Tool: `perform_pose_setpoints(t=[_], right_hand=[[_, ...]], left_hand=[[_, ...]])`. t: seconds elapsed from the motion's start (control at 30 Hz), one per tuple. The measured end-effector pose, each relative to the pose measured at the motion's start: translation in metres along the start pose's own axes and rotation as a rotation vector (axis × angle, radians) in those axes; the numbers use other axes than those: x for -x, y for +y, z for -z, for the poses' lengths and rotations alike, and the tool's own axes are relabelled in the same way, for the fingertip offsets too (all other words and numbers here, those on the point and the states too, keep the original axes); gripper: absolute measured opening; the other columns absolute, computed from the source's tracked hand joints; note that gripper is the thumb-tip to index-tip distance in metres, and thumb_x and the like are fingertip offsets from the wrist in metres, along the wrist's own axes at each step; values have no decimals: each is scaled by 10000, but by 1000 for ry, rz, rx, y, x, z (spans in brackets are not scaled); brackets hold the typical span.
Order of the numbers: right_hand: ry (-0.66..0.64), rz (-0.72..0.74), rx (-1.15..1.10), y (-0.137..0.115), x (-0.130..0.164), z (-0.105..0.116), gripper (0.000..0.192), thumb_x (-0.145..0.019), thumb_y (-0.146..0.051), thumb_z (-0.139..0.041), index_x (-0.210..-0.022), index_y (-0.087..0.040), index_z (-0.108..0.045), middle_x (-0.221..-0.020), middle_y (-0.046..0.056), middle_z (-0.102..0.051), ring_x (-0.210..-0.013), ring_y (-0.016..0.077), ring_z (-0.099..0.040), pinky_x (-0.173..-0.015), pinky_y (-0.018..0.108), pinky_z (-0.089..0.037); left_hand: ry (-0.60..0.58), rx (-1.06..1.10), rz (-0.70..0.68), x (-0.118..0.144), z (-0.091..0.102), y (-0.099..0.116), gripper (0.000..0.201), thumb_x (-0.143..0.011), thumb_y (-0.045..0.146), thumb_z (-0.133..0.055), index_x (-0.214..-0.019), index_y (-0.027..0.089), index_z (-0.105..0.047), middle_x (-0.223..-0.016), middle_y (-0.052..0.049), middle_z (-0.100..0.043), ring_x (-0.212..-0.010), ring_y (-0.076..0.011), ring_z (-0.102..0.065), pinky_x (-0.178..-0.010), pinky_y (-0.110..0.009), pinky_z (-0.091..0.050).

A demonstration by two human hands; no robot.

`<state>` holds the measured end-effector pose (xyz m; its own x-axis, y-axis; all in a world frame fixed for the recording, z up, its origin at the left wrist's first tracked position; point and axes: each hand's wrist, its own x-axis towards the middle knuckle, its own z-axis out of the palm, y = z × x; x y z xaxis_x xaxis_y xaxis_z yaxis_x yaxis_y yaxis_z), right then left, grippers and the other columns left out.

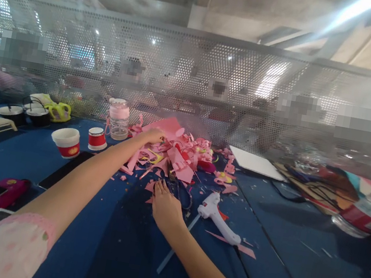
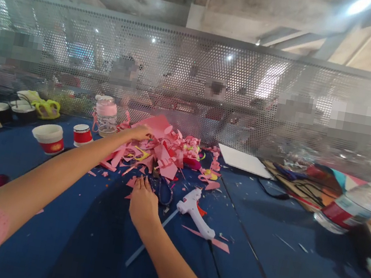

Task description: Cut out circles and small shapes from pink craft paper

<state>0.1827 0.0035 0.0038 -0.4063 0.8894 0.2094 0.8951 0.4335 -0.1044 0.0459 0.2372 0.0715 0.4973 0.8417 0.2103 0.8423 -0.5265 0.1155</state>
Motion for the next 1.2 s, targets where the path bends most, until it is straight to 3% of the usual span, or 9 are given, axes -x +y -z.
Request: perform_pose_setpoints(t=[0.17, 0.43, 0.53, 0.63, 0.73, 0.8, 0.87, 1.03, 1.2], right_hand=[[9, 0, -19, 0, 1, 1, 474, -813, -145, -338, -1269, -50, -428, -1320, 132, -432, -1235, 209, -373, -891, 324, -440], [10, -29, -64, -3, 3, 10, 447, -843, -175, -318, -1261, -71, -436, -1316, 116, -446, -1216, 203, -397, -903, 314, -418], [92, -66, -92, -5, 4, 17, 408, -851, -197, -331, -1205, -67, -486, -1294, 122, -470, -1202, 205, -402, -934, 290, -378], [239, -207, -27, -3, 4, 24, 363, -830, -219, -373, -1105, -50, -540, -1168, 167, -541, -1097, 262, -456, -916, 339, -366], [301, -363, 56, 2, 3, 28, 342, -773, -281, -453, -981, -34, -564, -983, 198, -567, -932, 307, -498, -808, 387, -397], [285, -406, 71, 5, 2, 28, 347, -741, -298, -479, -940, -25, -561, -932, 205, -560, -891, 316, -498, -764, 385, -400], [266, -414, 72, 8, 0, 26, 355, -727, -282, -483, -960, -22, -548, -939, 204, -554, -900, 318, -490, -751, 377, -394], [287, -435, 110, 10, -1, 22, 314, -724, -281, -475, -919, -46, -548, -919, 188, -540, -903, 320, -477, -731, 373, -377], [315, -436, 129, 11, 0, 18, 294, -724, -256, -487, -942, -67, -544, -961, 179, -518, -911, 307, -473, -743, 372, -369]], left_hand=[[135, -14, 59, -1, 23, -3, 190, -710, 171, -535, -798, 166, -703, -960, -103, -660, -1047, -246, -490, -874, -331, -350], [340, 223, 130, 23, 53, 3, 213, -757, 240, -526, -869, 152, -685, -961, -108, -660, -972, -241, -555, -833, -329, -387], [390, 405, 129, 33, 55, 15, 260, -810, 267, -475, -955, 137, -648, -909, -112, -674, -842, -195, -615, -746, -299, -445], [360, 618, 105, 48, 51, 29, 279, -836, 264, -449, -981, 90, -612, -852, -121, -687, -668, -151, -646, -615, -261, -492], [307, 814, 77, 72, 43, 39, 270, -825, 281, -484, -974, 88, -600, -847, -126, -691, -627, -139, -653, -579, -252, -515], [191, 1263, 147, 91, 38, 43, 252, -751, 276, -595, -928, 97, -609, -839, -126, -690, -604, -150, -654, -580, -277, -529], [139, 1481, 239, 110, 30, 46, 272, -665, 255, -685, -877, 101, -609, -799, -100, -692, -560, -148, -647, -547, -270, -531], [149, 1688, 362, 150, 5, 50, 285, -595, 242, -738, -790, 116, -572, -707, -43, -677, -475, -118, -618, -450, -207, -496], [186, 1794, 430, 166, -14, 54, 248, -609, 220, -726, -774, 117, -571, -662, -8, -647, -466, -92, -602, -441, -175, -477]])
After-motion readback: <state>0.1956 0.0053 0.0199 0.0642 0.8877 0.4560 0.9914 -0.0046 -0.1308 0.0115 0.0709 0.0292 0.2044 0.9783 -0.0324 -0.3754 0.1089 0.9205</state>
